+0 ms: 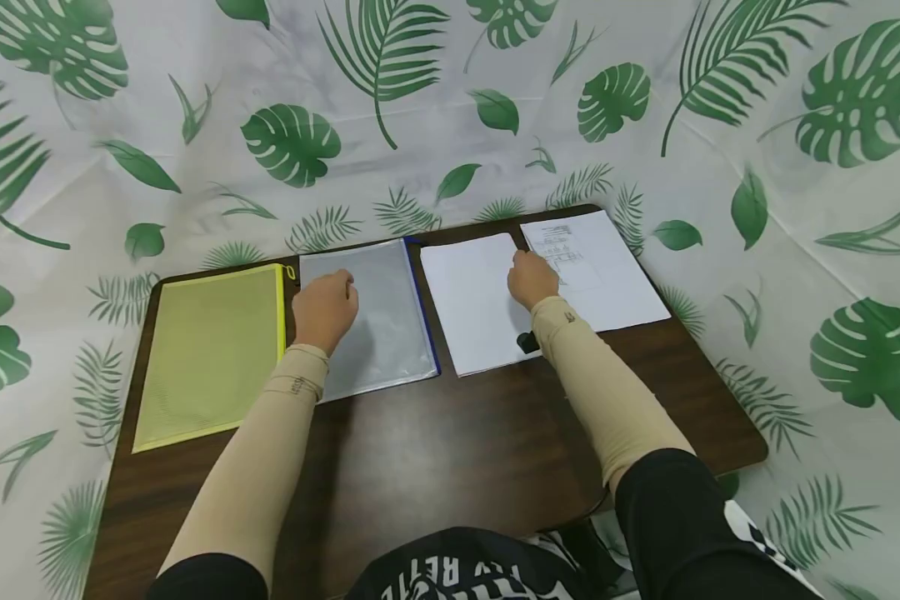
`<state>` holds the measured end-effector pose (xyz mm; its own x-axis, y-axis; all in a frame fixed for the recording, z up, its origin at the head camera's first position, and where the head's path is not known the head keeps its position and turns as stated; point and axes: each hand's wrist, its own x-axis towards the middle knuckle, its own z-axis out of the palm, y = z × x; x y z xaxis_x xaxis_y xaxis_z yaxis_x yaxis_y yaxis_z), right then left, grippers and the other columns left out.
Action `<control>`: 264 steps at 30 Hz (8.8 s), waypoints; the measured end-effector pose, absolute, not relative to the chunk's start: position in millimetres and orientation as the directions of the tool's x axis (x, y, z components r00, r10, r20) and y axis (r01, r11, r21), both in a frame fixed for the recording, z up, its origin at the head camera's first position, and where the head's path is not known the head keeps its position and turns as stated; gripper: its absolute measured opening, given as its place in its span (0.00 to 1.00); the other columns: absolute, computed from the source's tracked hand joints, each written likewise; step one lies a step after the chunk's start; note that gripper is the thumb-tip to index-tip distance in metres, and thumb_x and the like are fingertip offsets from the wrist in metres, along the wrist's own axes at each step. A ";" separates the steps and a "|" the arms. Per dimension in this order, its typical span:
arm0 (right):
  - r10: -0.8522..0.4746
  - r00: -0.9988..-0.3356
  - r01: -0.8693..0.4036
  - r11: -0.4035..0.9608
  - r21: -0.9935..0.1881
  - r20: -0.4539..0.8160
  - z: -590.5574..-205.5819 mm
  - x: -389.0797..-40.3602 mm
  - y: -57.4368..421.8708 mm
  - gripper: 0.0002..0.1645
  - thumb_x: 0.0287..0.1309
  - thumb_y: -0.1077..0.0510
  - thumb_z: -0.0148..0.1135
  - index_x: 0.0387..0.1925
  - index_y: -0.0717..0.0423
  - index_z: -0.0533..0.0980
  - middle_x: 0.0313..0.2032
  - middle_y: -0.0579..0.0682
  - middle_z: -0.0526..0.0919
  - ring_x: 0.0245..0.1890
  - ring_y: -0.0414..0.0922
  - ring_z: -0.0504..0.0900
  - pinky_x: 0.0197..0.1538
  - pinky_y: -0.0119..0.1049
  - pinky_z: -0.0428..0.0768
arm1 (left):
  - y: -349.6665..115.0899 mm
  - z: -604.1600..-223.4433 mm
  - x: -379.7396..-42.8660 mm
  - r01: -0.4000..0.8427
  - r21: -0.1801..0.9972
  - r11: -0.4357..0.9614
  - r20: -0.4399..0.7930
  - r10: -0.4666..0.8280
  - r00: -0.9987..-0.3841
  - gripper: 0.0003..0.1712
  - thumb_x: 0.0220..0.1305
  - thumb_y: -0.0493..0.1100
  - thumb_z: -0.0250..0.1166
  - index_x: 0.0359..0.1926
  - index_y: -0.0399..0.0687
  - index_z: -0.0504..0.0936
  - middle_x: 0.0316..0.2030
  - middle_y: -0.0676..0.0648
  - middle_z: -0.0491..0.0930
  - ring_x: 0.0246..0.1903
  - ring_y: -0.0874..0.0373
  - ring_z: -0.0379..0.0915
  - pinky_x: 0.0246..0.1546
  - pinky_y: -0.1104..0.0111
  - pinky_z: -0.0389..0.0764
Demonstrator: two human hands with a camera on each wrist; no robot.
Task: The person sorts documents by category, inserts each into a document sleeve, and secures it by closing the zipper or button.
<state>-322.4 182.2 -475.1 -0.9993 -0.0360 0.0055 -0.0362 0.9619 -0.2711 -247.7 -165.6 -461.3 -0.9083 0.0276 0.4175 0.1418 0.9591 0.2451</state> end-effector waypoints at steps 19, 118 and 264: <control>0.087 -0.996 0.092 0.978 -0.186 -0.035 -517.3 -300.0 220.4 0.19 0.68 0.55 0.53 0.46 0.70 0.78 0.40 0.65 0.79 0.42 0.61 0.79 0.41 0.55 0.80 | -57.4 -494.9 -245.4 0.152 0.243 0.958 0.174 0.111 -0.978 0.22 0.64 0.40 0.50 0.11 0.47 0.65 0.09 0.48 0.66 0.10 0.57 0.58 0.06 0.66 0.60; -0.098 -0.916 0.340 0.322 -0.883 -0.388 -534.7 -274.6 251.4 0.36 0.72 0.57 0.48 0.75 0.48 0.47 0.62 0.62 0.70 0.53 0.55 0.78 0.50 0.45 0.79 | -32.1 -517.2 -248.1 -0.290 0.881 0.373 -0.354 0.117 -0.928 0.28 0.75 0.47 0.47 0.69 0.38 0.57 0.65 0.37 0.63 0.59 0.45 0.64 0.59 0.54 0.69; -0.082 -0.918 0.307 0.470 -0.827 -0.387 -530.0 -286.2 208.4 0.37 0.67 0.63 0.42 0.75 0.54 0.48 0.66 0.60 0.67 0.60 0.51 0.69 0.57 0.44 0.71 | -55.8 -518.7 -243.1 -0.233 0.465 0.854 -0.330 -0.077 -0.941 0.34 0.70 0.55 0.45 0.71 0.42 0.61 0.75 0.34 0.31 0.72 0.30 0.22 0.52 0.21 0.43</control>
